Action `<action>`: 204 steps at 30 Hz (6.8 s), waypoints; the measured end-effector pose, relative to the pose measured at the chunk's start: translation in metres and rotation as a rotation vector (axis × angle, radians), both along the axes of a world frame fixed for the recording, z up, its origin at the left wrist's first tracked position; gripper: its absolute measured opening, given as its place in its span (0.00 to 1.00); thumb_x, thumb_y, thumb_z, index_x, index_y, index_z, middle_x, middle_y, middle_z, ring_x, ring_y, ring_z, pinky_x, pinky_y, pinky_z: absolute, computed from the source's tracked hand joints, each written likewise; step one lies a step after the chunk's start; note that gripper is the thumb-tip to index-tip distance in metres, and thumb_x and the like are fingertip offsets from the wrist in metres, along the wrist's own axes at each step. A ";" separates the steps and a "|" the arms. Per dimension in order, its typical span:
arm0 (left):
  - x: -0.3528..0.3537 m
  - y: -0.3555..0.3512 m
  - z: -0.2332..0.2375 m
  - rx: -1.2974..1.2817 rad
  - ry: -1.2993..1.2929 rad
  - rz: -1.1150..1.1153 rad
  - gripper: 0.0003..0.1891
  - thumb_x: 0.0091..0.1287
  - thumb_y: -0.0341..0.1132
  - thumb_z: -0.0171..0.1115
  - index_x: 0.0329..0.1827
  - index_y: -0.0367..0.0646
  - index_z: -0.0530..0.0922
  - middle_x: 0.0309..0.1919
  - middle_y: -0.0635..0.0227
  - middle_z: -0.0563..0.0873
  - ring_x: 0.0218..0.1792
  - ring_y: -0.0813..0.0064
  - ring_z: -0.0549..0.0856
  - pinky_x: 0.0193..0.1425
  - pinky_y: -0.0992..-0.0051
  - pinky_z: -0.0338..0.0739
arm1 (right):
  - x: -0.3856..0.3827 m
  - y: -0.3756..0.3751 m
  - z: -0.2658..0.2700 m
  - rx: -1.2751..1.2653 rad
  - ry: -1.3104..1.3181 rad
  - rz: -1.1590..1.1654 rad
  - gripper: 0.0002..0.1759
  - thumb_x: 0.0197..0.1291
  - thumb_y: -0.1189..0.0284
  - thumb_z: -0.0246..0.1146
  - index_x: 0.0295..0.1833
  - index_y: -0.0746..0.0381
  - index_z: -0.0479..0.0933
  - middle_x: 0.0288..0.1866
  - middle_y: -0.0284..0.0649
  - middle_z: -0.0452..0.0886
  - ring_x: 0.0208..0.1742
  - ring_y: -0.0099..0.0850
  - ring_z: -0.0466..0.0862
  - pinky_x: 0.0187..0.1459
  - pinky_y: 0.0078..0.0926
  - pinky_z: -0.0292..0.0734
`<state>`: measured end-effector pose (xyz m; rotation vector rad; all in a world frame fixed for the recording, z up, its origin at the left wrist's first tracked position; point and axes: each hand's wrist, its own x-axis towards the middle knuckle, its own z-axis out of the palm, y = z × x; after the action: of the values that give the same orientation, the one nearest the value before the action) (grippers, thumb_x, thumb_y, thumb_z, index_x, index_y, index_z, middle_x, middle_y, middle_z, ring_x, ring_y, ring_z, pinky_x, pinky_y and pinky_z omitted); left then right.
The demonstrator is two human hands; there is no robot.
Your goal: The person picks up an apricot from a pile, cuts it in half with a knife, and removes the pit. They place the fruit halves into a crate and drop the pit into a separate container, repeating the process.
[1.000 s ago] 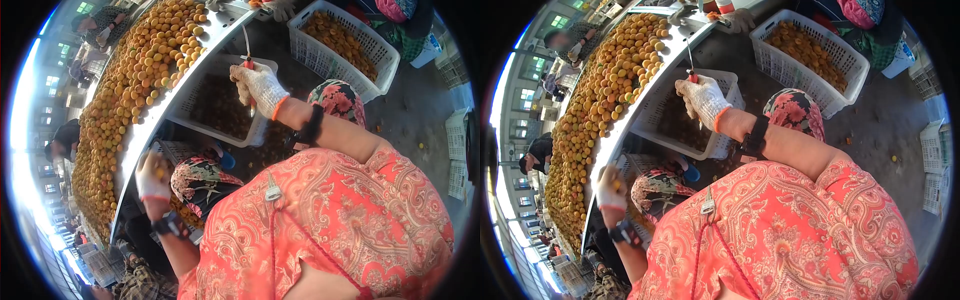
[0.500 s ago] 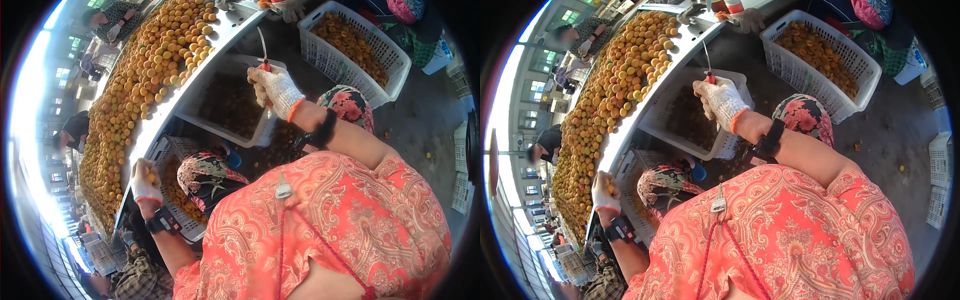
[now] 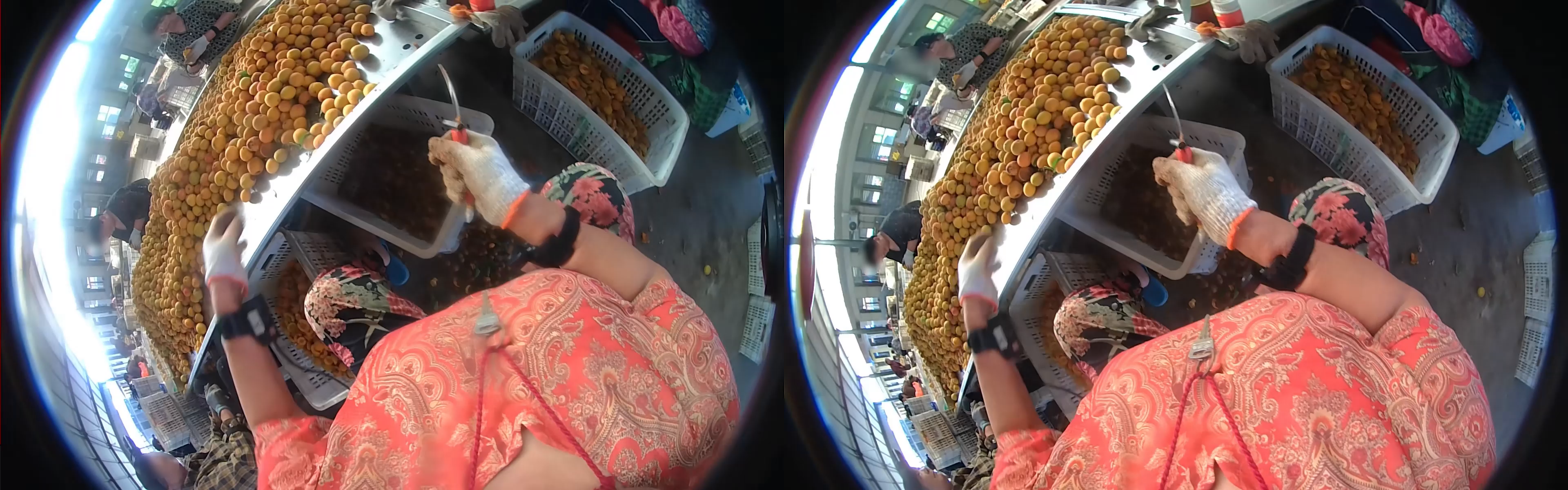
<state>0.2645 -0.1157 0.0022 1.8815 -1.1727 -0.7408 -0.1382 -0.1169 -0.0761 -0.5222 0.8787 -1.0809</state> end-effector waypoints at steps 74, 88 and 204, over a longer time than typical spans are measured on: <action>-0.197 0.076 0.047 -0.192 0.603 -0.442 0.20 0.64 0.35 0.68 0.55 0.34 0.77 0.30 0.73 0.77 0.17 0.90 0.64 0.19 0.87 0.56 | 0.011 0.075 0.075 -1.017 0.869 0.256 0.15 0.70 0.62 0.62 0.42 0.64 0.72 0.29 0.53 0.81 0.36 0.55 0.84 0.33 0.46 0.76; -0.214 0.072 0.038 -0.143 0.803 -0.398 0.15 0.65 0.30 0.56 0.54 0.34 0.78 0.30 0.74 0.76 0.19 0.89 0.65 0.21 0.87 0.58 | 0.014 0.082 0.070 -0.912 0.914 0.227 0.16 0.70 0.61 0.61 0.43 0.64 0.73 0.31 0.54 0.82 0.37 0.56 0.84 0.35 0.48 0.77; -0.241 0.081 -0.015 -0.227 1.191 -0.152 0.24 0.72 0.56 0.62 0.56 0.45 0.76 0.38 0.67 0.83 0.34 0.76 0.81 0.33 0.76 0.76 | 0.007 0.095 0.066 -0.872 1.002 0.190 0.21 0.71 0.55 0.58 0.45 0.66 0.76 0.34 0.55 0.85 0.41 0.54 0.86 0.41 0.48 0.80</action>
<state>0.0239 -0.0345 -0.0124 0.8421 -0.5559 -1.4429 -0.1310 -0.0219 -0.0101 -1.9462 1.1340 -0.9687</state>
